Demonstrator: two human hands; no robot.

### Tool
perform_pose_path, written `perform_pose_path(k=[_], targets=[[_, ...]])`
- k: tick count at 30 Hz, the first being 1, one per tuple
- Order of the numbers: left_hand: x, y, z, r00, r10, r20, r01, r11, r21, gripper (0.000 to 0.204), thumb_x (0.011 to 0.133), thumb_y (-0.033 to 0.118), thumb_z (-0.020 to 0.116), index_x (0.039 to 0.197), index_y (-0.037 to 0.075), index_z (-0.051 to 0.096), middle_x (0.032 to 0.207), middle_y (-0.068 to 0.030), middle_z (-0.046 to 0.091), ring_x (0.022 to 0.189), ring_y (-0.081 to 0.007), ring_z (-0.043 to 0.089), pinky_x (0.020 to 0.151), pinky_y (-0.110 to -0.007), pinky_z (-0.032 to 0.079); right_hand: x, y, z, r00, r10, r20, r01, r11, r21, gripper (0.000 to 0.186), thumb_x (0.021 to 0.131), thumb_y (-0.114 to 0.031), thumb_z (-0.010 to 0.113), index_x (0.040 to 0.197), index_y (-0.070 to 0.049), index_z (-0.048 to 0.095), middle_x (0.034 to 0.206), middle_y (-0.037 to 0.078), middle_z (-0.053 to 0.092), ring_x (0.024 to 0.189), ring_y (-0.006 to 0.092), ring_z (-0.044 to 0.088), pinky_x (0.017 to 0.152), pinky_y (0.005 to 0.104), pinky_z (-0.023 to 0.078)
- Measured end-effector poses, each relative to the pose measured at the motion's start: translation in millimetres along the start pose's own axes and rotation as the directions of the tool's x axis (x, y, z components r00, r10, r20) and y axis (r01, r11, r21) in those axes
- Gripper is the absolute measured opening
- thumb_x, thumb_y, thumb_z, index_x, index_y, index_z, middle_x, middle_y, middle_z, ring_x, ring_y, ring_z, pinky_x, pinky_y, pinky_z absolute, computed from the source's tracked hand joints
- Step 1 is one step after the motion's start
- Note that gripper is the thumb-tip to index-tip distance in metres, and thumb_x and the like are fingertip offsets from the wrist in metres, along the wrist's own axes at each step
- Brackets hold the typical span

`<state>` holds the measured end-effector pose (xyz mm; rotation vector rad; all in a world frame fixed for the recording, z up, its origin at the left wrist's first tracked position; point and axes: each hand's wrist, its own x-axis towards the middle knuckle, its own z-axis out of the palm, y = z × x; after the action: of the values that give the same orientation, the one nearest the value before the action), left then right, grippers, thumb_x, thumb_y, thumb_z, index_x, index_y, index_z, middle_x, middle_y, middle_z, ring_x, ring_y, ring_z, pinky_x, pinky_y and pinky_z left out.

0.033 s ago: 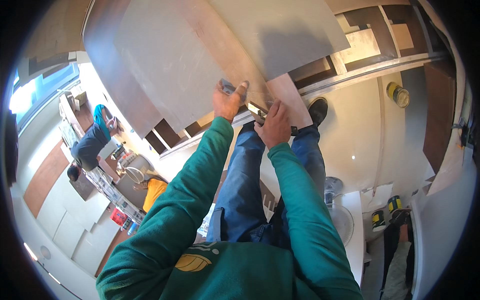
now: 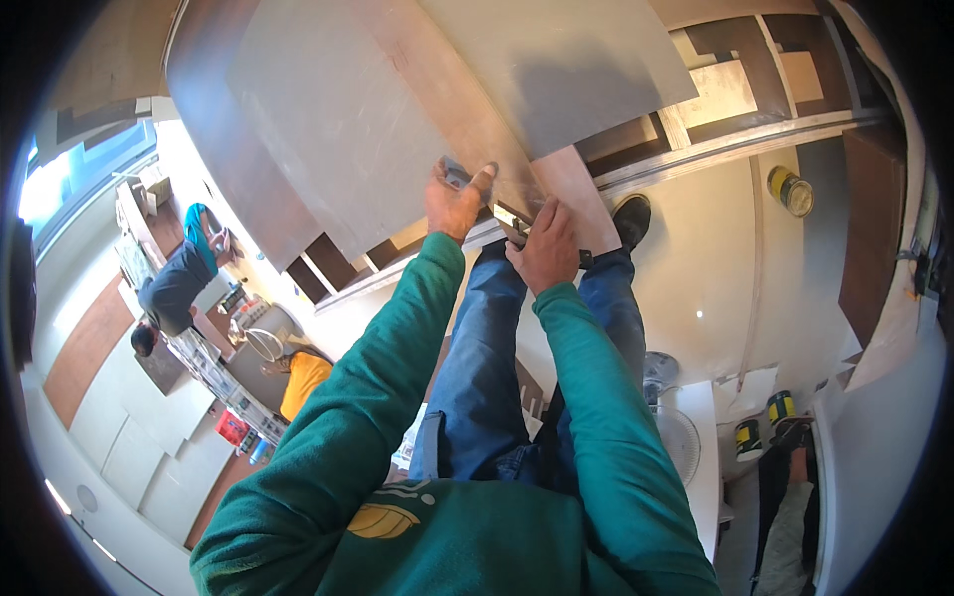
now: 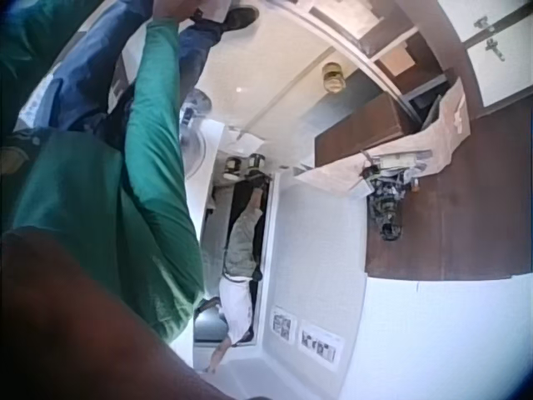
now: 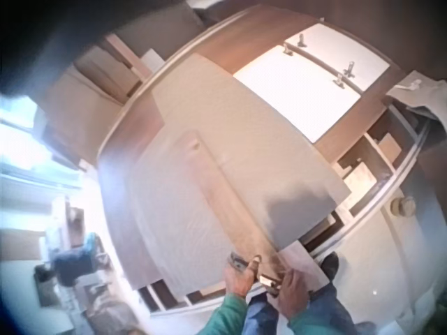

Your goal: The person measures a large sheet of material with a tape measure and marks it with a pencil. They then use a utility knife to cut along the marked line, separating a strip from the sheet. The cut piece is removed and set aside.

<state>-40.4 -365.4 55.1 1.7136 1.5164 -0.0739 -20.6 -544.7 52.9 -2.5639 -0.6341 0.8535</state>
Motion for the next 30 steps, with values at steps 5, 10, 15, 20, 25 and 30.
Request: perform_pose_path(k=[5,10,15,20,25,30], targets=[[-21,-18,-2,0.998,-0.049,0.038,0.054,0.990,-0.133,0.087,0.085,0.037,0.089,0.142,-0.017,0.051,0.131,-0.0306,0.069,0.118,-0.0359,0.070,0.103,-0.041,0.053,-3,-7,4,1.000,-0.020,0.017,0.019,1.000,0.013,0.112,0.071,-0.040,0.095,0.152,0.009,0.035,0.141,0.025,0.049,0.129,0.0398,0.056,0.109,0.0472,0.050],[-41,-47,-13,0.825,-0.365,0.431,0.510,0.809,-0.291,0.075,0.096,0.052,0.075,0.144,-0.003,0.058,0.143,-0.0192,0.061,0.124,-0.0308,0.061,0.099,-0.044,0.052,-9,-26,-7,0.991,0.019,0.133,-0.021,1.000,0.011,0.115,0.073,-0.040,0.095,0.153,0.010,0.031,0.141,0.027,0.047,0.129,0.0425,0.055,0.107,0.0475,0.052],[-42,-73,0,0.688,-0.499,0.527,0.722,0.540,-0.432,0.064,0.101,0.055,0.067,0.142,0.006,0.061,0.144,-0.0140,0.058,0.127,-0.0292,0.053,0.099,-0.055,0.048,-13,-21,-37,0.968,-0.098,0.230,0.112,0.993,-0.046,0.117,0.074,-0.039,0.096,0.157,0.006,0.027,0.143,0.027,0.046,0.129,0.0439,0.055,0.104,0.0485,0.054],[-44,-112,18,0.890,-0.331,0.313,0.455,0.622,-0.637,0.045,0.105,0.045,0.066,0.115,0.002,0.076,0.115,-0.0116,0.074,0.112,-0.0208,0.063,0.103,-0.040,0.048,-35,19,-85,0.918,-0.233,0.320,0.311,0.924,-0.222,0.080,0.083,-0.029,0.084,0.147,0.003,0.049,0.133,0.025,0.058,0.125,0.0441,0.057,0.104,0.0508,0.052],[-37,-132,19,0.919,-0.272,0.286,0.394,0.680,-0.618,0.038,0.104,0.038,0.069,0.107,0.001,0.076,0.099,-0.0065,0.074,0.093,-0.0160,0.062,0.088,-0.037,0.052,-80,68,-163,0.944,-0.130,0.305,0.255,0.872,-0.418,0.056,0.085,-0.025,0.080,0.131,0.002,0.062,0.124,0.024,0.062,0.121,0.0444,0.059,0.102,0.0507,0.051],[-39,-138,18,0.947,-0.206,0.248,0.321,0.682,-0.657,0.036,0.104,0.034,0.071,0.111,0.000,0.075,0.103,-0.0062,0.075,0.095,-0.0144,0.063,0.088,-0.035,0.052,-76,78,-165,0.981,-0.066,0.183,0.146,0.871,-0.469,0.054,0.084,-0.024,0.081,0.129,0.000,0.064,0.123,0.022,0.062,0.118,0.0445,0.060,0.101,0.0513,0.051]])
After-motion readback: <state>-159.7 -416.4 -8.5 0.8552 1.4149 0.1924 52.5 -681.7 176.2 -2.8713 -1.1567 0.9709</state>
